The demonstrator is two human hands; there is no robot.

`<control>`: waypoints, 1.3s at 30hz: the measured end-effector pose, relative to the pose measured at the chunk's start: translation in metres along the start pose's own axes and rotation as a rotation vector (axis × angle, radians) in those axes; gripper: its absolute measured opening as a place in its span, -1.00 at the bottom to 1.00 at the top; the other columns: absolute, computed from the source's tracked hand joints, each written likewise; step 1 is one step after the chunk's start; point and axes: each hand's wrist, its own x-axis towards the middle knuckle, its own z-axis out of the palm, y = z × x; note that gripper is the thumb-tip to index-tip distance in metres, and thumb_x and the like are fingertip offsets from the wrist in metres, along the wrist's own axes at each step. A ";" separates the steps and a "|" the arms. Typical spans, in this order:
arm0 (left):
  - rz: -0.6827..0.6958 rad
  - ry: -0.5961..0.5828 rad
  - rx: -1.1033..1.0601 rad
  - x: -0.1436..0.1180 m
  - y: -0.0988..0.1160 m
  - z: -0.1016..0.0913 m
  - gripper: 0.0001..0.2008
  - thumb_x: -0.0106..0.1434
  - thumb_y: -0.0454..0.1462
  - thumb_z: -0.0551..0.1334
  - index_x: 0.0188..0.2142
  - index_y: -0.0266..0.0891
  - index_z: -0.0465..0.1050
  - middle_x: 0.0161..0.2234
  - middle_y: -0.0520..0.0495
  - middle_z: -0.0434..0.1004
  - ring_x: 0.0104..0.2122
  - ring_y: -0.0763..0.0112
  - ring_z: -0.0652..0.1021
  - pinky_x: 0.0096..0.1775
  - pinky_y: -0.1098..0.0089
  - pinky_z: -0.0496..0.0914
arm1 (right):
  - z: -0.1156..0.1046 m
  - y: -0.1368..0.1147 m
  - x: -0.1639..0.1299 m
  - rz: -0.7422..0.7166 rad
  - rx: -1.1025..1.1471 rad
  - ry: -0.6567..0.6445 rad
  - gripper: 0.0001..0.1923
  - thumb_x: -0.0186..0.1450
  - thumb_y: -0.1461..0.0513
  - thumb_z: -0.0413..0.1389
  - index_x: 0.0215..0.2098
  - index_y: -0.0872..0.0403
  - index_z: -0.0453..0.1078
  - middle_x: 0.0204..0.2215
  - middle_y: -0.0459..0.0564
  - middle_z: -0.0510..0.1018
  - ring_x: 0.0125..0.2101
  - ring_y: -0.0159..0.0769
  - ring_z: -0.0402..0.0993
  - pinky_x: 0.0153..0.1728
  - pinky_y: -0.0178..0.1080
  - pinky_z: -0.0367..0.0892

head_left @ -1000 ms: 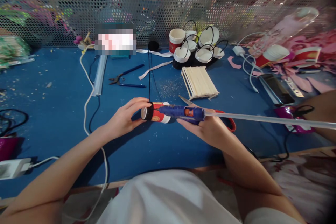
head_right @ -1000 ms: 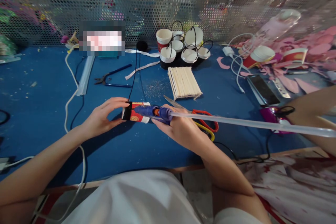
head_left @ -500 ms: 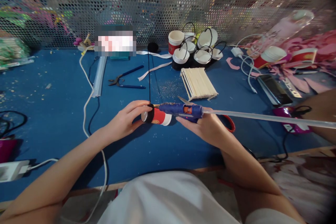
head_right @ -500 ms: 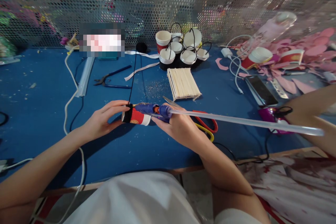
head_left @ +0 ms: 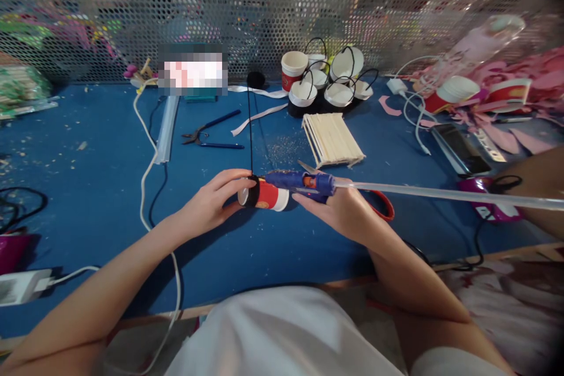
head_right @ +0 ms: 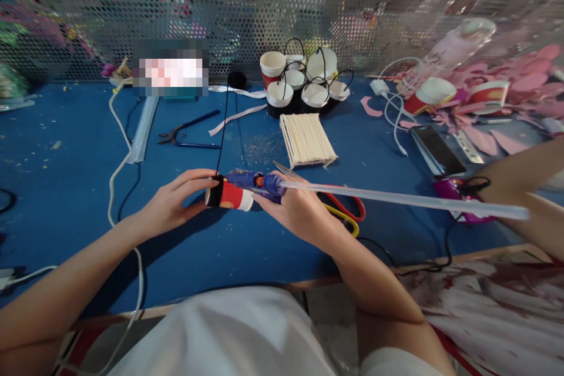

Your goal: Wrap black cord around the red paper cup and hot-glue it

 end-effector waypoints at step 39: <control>-0.540 -0.006 -0.572 0.000 -0.003 0.005 -0.47 0.03 -0.18 0.36 -0.03 -0.23 0.28 -0.18 -0.13 0.51 -0.25 0.30 0.56 -0.15 0.19 0.48 | -0.011 -0.006 -0.012 -0.107 -0.024 -0.127 -0.82 0.26 0.11 0.06 -0.35 0.06 0.34 -0.45 -0.04 0.52 -0.49 -0.31 0.45 -0.43 -0.26 0.33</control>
